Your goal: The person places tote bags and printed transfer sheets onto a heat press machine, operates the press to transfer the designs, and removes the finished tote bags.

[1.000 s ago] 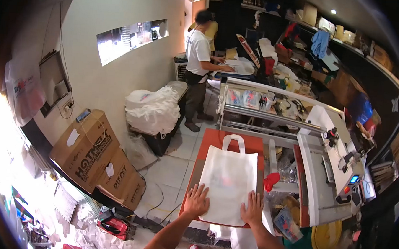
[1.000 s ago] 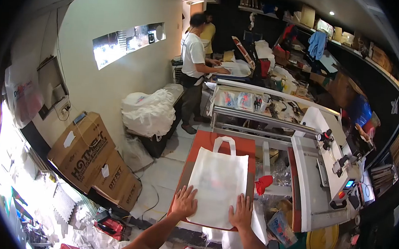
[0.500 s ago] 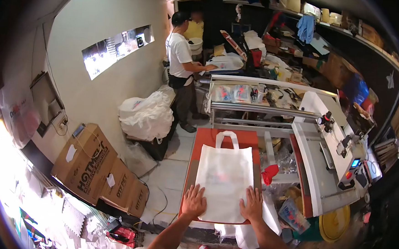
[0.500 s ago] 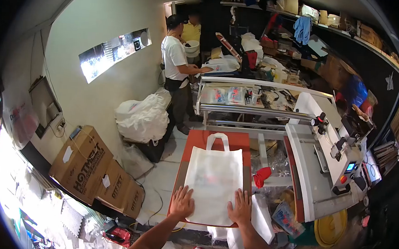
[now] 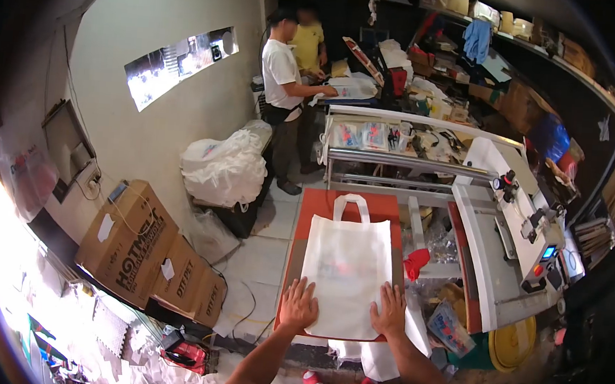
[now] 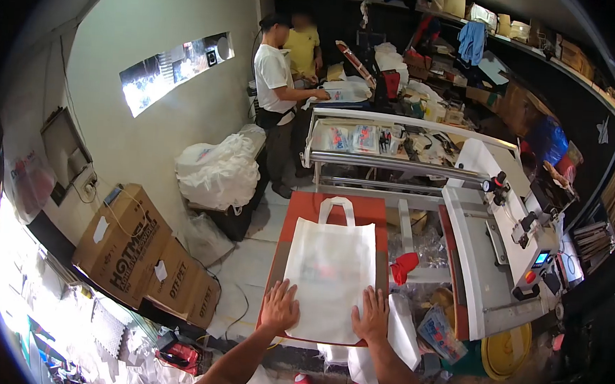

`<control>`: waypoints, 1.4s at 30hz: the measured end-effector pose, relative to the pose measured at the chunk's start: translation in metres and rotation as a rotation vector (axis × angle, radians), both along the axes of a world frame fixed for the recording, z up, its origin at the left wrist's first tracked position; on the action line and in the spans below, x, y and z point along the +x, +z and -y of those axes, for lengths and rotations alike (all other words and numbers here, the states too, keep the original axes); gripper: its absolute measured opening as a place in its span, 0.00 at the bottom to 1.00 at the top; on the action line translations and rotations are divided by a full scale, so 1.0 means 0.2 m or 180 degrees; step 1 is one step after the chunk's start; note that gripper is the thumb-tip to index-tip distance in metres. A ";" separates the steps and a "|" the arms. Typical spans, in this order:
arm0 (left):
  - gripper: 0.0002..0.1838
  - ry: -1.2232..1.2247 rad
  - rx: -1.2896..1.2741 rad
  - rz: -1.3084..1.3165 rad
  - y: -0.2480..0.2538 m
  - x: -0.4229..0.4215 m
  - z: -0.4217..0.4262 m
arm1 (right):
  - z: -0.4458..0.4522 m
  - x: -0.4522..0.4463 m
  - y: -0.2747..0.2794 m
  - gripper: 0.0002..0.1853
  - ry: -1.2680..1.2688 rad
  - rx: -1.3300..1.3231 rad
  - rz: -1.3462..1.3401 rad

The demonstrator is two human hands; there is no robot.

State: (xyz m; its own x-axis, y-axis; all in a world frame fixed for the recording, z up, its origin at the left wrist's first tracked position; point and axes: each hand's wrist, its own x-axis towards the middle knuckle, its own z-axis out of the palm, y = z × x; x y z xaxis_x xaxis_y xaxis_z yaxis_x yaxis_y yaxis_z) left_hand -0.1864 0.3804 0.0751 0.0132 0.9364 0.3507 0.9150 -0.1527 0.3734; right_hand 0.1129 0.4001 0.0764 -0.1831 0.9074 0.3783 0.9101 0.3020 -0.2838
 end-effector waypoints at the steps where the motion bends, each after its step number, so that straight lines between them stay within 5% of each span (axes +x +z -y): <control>1: 0.28 -0.0026 -0.0047 -0.0006 0.00 0.00 0.00 | 0.00 0.00 0.00 0.34 0.0033 0.0064 -0.0009; 14: 0.26 -0.0336 0.0499 -0.0252 -0.22 -0.13 -0.10 | -0.07 0.06 -0.06 0.31 0.0229 0.0250 -0.0041; 20: 0.20 0.0116 -0.0203 0.1073 0.05 -0.17 0.07 | 0.03 0.11 0.03 0.19 0.0184 0.0587 -0.0994; 22: 0.19 0.0312 -0.0342 0.1252 0.05 -0.18 0.09 | 0.06 0.09 0.01 0.15 -0.0340 -0.0442 -0.1825; 25: 0.18 0.0356 -0.0030 0.1177 -0.01 -0.19 0.08 | 0.05 0.09 -0.06 0.12 -0.0601 -0.0222 -0.1700; 28: 0.16 0.0563 -0.0615 0.1510 -0.01 -0.16 0.09 | 0.08 0.05 -0.04 0.10 -0.0983 -0.0421 -0.1982; 42: 0.15 0.0910 -0.0675 0.1876 0.00 -0.11 0.08 | 0.03 0.05 -0.11 0.09 -0.1138 -0.0435 -0.2286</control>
